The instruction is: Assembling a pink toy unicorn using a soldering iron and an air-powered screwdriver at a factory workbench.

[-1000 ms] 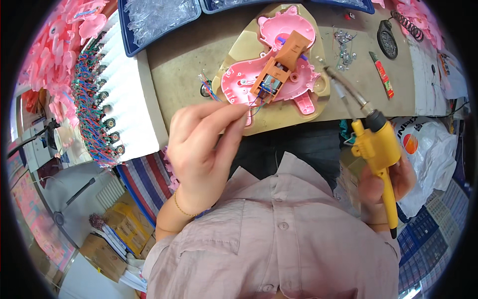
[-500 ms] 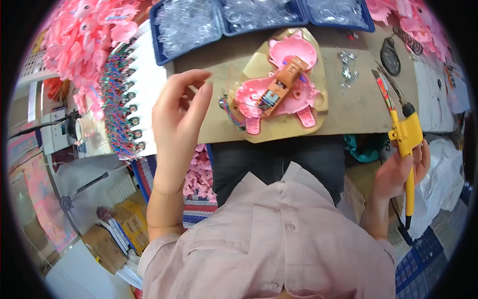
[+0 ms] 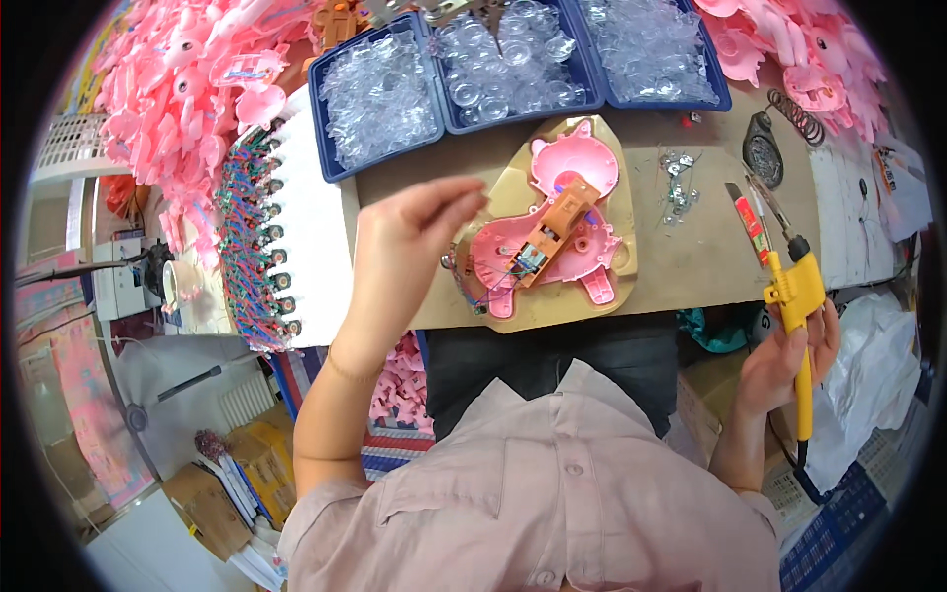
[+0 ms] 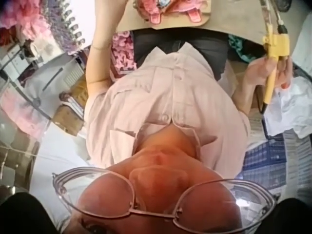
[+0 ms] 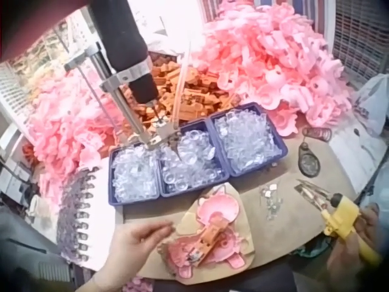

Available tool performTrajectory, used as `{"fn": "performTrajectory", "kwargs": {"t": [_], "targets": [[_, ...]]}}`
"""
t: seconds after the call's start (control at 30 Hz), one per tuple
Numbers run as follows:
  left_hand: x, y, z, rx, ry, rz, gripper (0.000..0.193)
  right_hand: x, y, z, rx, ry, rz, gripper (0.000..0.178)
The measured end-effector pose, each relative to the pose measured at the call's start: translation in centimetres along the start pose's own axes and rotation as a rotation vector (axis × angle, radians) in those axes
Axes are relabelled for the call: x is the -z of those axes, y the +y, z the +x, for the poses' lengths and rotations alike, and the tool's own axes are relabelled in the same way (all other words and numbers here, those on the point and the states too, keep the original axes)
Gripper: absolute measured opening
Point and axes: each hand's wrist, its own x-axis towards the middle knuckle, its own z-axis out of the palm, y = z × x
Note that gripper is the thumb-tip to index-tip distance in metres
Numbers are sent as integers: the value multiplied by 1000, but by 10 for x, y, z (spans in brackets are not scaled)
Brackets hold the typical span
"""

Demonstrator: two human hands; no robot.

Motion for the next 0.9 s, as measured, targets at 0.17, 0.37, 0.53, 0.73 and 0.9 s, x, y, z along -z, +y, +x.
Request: {"fn": "performTrajectory", "kwargs": {"t": [0.17,0.37,0.53,0.73,0.9], "targets": [[-23,59,-2,-752,-192,485,12,-19,-4,8,-73,22,13,47],[-13,22,8,-126,-262,84,11,-24,-9,-3,-41,16,10,49],[-19,12,-17,-240,4,260,12,-32,-11,-2,-64,-33,72,51],[-43,15,-30,-163,-55,94,5,-37,-19,-11,-42,-215,57,55],[-45,15,-29,-181,-72,144,6,-23,-45,-22,-214,-467,123,65]]}}
